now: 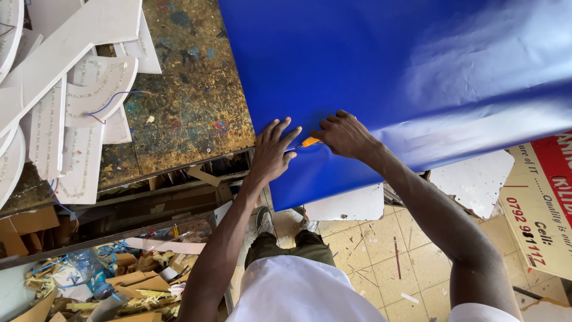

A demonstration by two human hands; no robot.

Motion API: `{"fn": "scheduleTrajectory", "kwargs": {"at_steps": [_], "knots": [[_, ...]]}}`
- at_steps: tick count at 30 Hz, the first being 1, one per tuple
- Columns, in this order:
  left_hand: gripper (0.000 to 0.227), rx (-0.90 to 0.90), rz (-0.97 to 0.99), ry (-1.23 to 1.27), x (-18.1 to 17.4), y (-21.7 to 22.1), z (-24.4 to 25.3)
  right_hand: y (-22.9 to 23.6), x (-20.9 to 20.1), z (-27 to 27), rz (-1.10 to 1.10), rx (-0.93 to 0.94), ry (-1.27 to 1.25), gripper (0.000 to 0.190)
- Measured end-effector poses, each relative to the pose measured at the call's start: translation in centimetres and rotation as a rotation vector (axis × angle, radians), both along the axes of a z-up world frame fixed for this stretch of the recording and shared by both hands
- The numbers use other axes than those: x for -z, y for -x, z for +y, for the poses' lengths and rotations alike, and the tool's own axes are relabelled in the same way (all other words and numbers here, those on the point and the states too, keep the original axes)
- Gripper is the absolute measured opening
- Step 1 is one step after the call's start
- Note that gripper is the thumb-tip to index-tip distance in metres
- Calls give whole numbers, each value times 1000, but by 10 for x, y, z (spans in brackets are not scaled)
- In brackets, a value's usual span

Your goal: Cutting a large blue vinyl sheet using a utility knife on a workbench

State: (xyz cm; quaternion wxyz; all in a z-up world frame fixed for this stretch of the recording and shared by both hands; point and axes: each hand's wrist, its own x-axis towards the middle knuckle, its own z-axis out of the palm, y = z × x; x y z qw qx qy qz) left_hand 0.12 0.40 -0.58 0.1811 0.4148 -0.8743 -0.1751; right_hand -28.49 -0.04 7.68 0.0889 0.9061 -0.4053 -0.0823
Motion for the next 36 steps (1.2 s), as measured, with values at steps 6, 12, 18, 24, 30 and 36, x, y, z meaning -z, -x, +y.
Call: {"fn": "scheduleTrajectory", "kwargs": {"at_steps": [6, 12, 18, 24, 30, 36], "knots": [[75, 12, 4, 10, -4, -3, -1, -7, -6, 4, 38, -34, -25, 26], [69, 12, 2, 26, -4, -3, 1, -8, -8, -3, 47, -26, -14, 27], [69, 27, 10, 21, 2, -4, -2, -14, -5, 1, 69, 20, -52, 28], [72, 43, 6, 20, -4, -5, -1, -17, 6, -6, 65, -10, -23, 24], [72, 31, -21, 79, 0, -4, -3, -22, -7, -1, 28, -13, -5, 23], [68, 34, -4, 70, 3, -6, -2, -21, -6, 7, 20, 6, -8, 25]]}}
